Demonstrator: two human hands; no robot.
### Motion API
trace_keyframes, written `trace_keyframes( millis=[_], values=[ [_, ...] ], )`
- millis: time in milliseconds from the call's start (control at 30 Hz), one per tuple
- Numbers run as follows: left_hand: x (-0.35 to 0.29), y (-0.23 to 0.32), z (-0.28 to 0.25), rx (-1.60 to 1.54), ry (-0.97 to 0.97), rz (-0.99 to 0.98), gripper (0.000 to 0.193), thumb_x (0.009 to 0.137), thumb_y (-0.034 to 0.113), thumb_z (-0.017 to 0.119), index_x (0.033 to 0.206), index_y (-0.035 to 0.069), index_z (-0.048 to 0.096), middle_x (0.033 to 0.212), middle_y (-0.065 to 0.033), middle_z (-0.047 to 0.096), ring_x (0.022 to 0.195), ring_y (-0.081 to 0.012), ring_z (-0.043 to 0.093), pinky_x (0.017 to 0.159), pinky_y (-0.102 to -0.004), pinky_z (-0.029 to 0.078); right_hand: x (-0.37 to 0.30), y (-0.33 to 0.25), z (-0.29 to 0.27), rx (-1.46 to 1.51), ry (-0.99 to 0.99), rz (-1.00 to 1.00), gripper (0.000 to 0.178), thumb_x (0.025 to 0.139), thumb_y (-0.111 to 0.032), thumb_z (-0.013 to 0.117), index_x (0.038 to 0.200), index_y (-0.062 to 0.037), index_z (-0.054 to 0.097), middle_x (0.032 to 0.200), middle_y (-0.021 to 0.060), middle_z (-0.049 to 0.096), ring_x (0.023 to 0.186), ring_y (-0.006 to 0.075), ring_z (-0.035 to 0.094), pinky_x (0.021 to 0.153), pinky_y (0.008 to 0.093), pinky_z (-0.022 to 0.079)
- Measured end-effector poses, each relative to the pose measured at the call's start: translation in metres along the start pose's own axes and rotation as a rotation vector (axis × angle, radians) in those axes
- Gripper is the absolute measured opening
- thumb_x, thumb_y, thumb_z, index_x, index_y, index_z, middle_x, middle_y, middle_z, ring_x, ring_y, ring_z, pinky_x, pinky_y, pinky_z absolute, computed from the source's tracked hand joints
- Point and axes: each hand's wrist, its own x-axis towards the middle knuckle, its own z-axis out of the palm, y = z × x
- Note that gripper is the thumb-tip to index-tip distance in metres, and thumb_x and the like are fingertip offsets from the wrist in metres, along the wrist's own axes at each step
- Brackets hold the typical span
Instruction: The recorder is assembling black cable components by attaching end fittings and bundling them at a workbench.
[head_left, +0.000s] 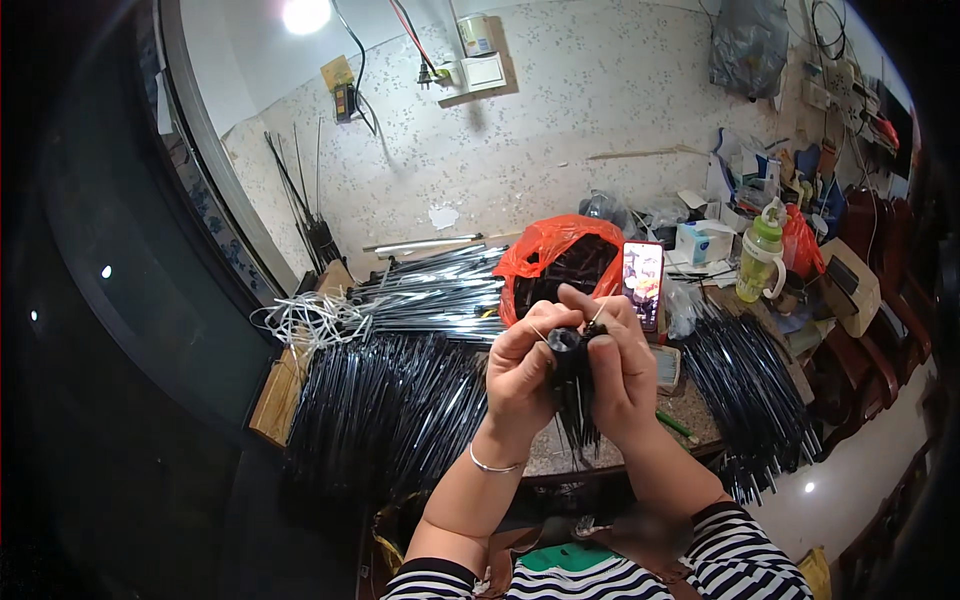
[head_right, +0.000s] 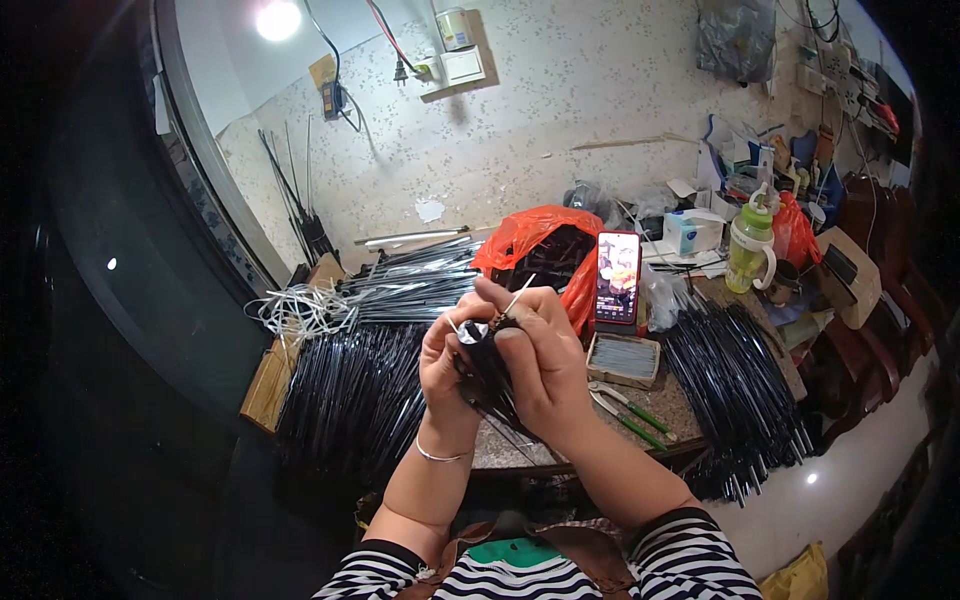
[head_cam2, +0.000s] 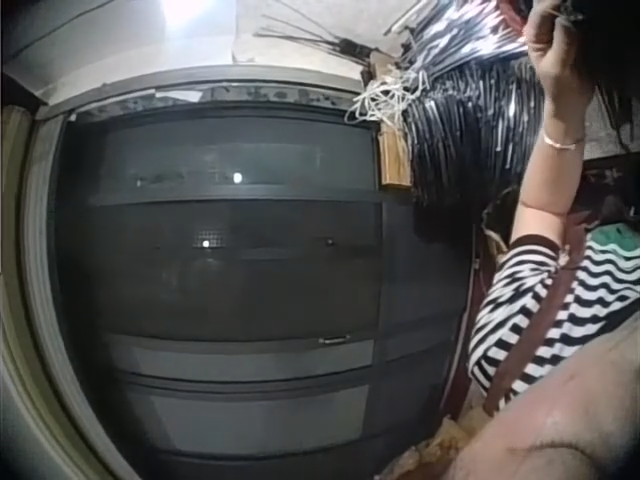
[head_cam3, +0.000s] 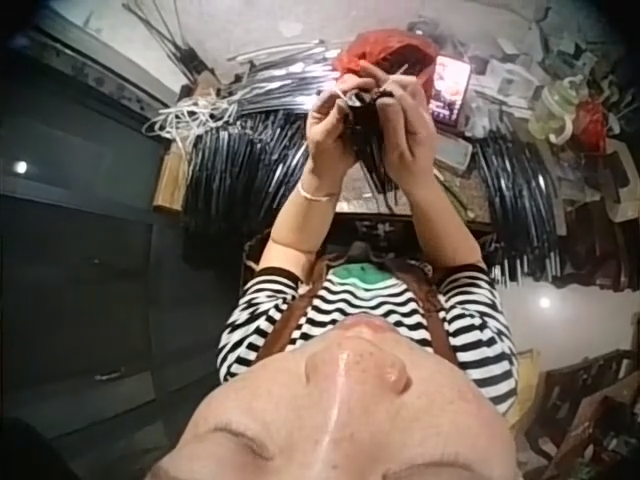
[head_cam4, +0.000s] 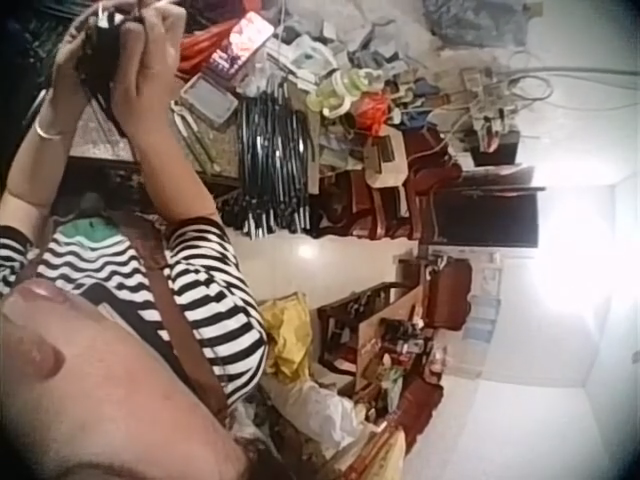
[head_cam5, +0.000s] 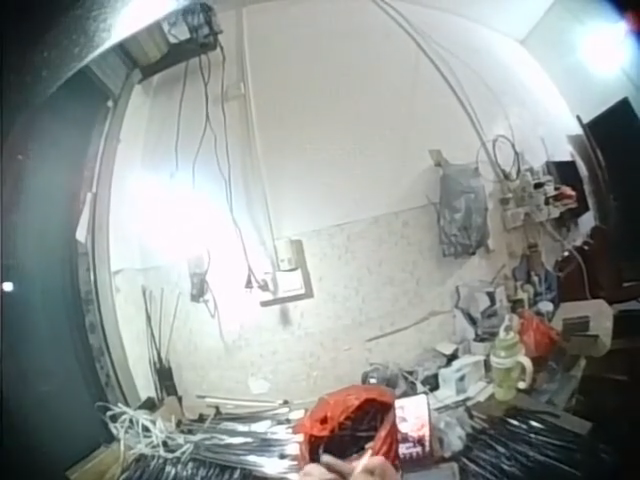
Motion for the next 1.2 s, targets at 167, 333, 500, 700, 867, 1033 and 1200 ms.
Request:
trace_keyframes(
  millis=[167,333,500,700,867,1033,1200],
  values=[
    [0.001,-0.006,0.017,0.083,0.299,0.033,0.032,0.073,0.007,0.050,0.102,-0.004,0.042,0.079,-0.0053,0.048,0.068,-0.0097,0.044,0.067,-0.0206,0.036,-0.011,-0.003,0.010,-0.082,0.245,0.136,0.027,0.080,-0.014,0.036,0.096,0.0048,0.048,0.086,0.0100,0.048,0.076,0.0139,0.044,0.069,0.0228,0.034],
    [0.001,-0.006,0.005,1.006,0.137,0.551,0.031,0.071,0.005,0.052,0.097,-0.008,0.043,0.075,-0.0080,0.047,0.066,-0.0120,0.043,0.064,-0.0199,0.034,-0.009,0.001,0.015,-0.156,0.293,0.080,0.024,0.079,-0.010,0.038,0.096,0.0041,0.048,0.085,0.0086,0.049,0.076,0.0130,0.045,0.069,0.0229,0.035],
    [0.006,-0.003,0.002,0.492,0.084,0.278,0.029,0.066,-0.001,0.056,0.092,-0.008,0.046,0.081,-0.0083,0.046,0.075,-0.0128,0.043,0.070,-0.0218,0.033,0.000,0.020,0.001,0.359,0.127,0.259,0.023,0.075,-0.003,0.041,0.097,0.0007,0.049,0.072,0.0038,0.046,0.062,0.0088,0.042,0.056,0.0189,0.034],
    [0.016,-0.007,0.014,0.739,0.095,0.416,0.030,0.074,0.021,0.050,0.091,-0.003,0.044,0.093,-0.0122,0.045,0.091,-0.0189,0.041,0.080,-0.0294,0.031,-0.008,0.011,0.012,0.179,0.289,0.141,0.022,0.070,0.004,0.047,0.092,0.0019,0.050,0.077,0.0057,0.049,0.068,0.0098,0.046,0.060,0.0191,0.037],
    [0.020,0.002,0.009,0.882,0.081,0.331,0.034,0.074,0.026,0.049,0.089,-0.004,0.046,0.090,-0.0136,0.046,0.088,-0.0203,0.043,0.081,-0.0332,0.031,0.000,0.013,0.000,0.645,0.202,0.361,0.016,0.069,0.002,0.051,0.085,0.0037,0.052,0.084,0.0026,0.048,0.072,0.0076,0.046,0.061,0.0186,0.037],
    [0.002,-0.003,0.011,0.384,0.127,0.135,0.034,0.078,0.025,0.043,0.091,-0.007,0.046,0.088,-0.0121,0.050,0.080,-0.0173,0.048,0.072,-0.0278,0.037,-0.002,-0.004,-0.008,0.590,0.043,0.405,0.013,0.067,-0.002,0.056,0.079,0.0045,0.055,0.077,0.0040,0.050,0.070,0.0089,0.048,0.061,0.0197,0.038],
    [-0.016,0.006,0.009,0.606,-0.026,-0.037,0.060,0.064,0.038,0.059,0.099,-0.002,0.032,0.077,-0.0081,0.048,0.068,-0.0130,0.048,0.062,-0.0235,0.038,0.006,-0.015,-0.031,0.257,-0.217,0.267,0.012,0.063,-0.002,0.059,0.074,0.0022,0.056,0.070,0.0049,0.050,0.064,0.0103,0.047,0.056,0.0203,0.037]
  ],
)
